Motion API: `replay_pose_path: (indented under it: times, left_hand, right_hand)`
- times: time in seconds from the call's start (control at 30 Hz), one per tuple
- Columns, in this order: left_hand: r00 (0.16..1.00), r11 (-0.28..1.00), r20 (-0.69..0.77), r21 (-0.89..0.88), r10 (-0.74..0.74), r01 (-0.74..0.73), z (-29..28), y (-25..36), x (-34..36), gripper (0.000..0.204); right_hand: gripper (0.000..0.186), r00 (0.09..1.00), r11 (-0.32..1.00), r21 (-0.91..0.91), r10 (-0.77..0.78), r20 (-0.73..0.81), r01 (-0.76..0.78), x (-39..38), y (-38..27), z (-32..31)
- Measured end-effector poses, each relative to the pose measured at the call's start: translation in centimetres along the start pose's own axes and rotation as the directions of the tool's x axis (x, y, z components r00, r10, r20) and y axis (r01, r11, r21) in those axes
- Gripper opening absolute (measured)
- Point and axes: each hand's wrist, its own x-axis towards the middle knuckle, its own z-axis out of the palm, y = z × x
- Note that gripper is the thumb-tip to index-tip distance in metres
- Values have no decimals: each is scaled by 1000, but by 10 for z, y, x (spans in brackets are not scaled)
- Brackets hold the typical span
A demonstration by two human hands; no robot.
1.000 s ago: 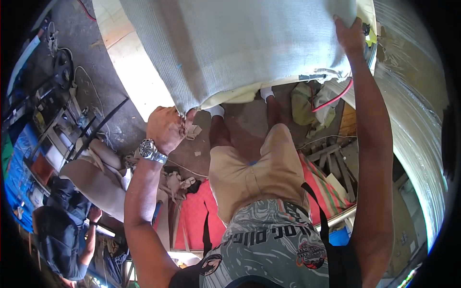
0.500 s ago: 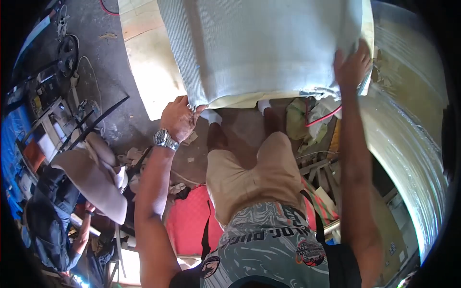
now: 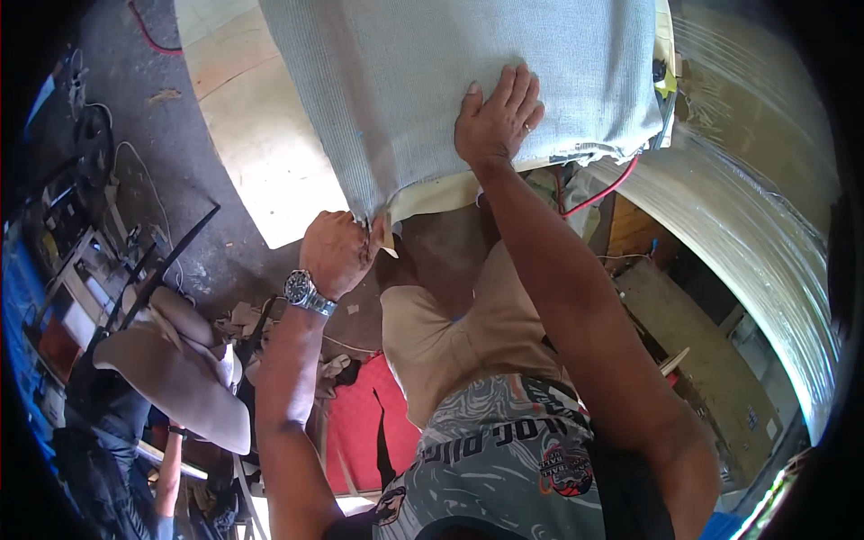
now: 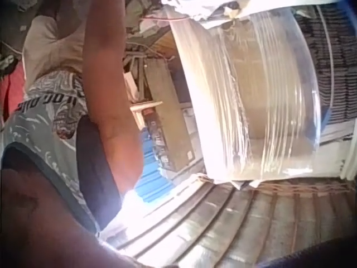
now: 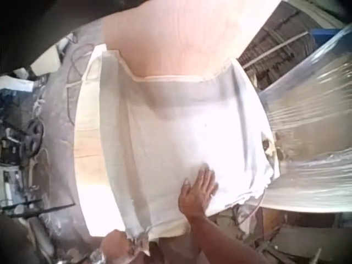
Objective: Attaching fabric to a wooden chair frame using a pneumatic staple gun and trimming excess with scissors.
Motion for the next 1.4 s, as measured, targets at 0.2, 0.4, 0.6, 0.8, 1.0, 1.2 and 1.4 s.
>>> replay_pose_path:
  times: [0.2, 0.4, 0.6, 0.8, 1.0, 1.2, 1.4]
  left_hand:
    - [992, 974, 7, -191, 129, -126, 24, -35, -5, 26]
    - [947, 946, 5, 58, 320, -320, 26, -57, 4, 14]
    - [970, 996, 233, 34, 72, -82, 1, -29, 5, 19]
    - [991, 997, 130, -72, 41, -31, 11, -1, -9, 23]
    - [975, 972, 16, -89, 221, -219, 22, -47, 1, 15]
    - [931, 943, 321, 218, 175, -253, -6, -50, 33, 30]
    - [946, 974, 315, 179, 80, -142, -25, -17, 49, 33]
  right_hand:
    - [70, 995, 995, -31, -94, 22, 95, -1, 9, -4]
    - [70, 996, 996, 7, -86, 28, 86, 0, 9, -5]
    - [70, 996, 996, 19, -86, 40, 85, -3, 12, -5]
    - [69, 996, 997, 19, -80, 26, 79, 2, 12, -4]
    - [70, 995, 995, 5, -103, 16, 103, -3, 15, -2]
    - [79, 991, 998, 11, -65, 114, 64, 3, 9, -11]
    - [72, 916, 820, 569, -270, 297, 58, -6, 56, -100]
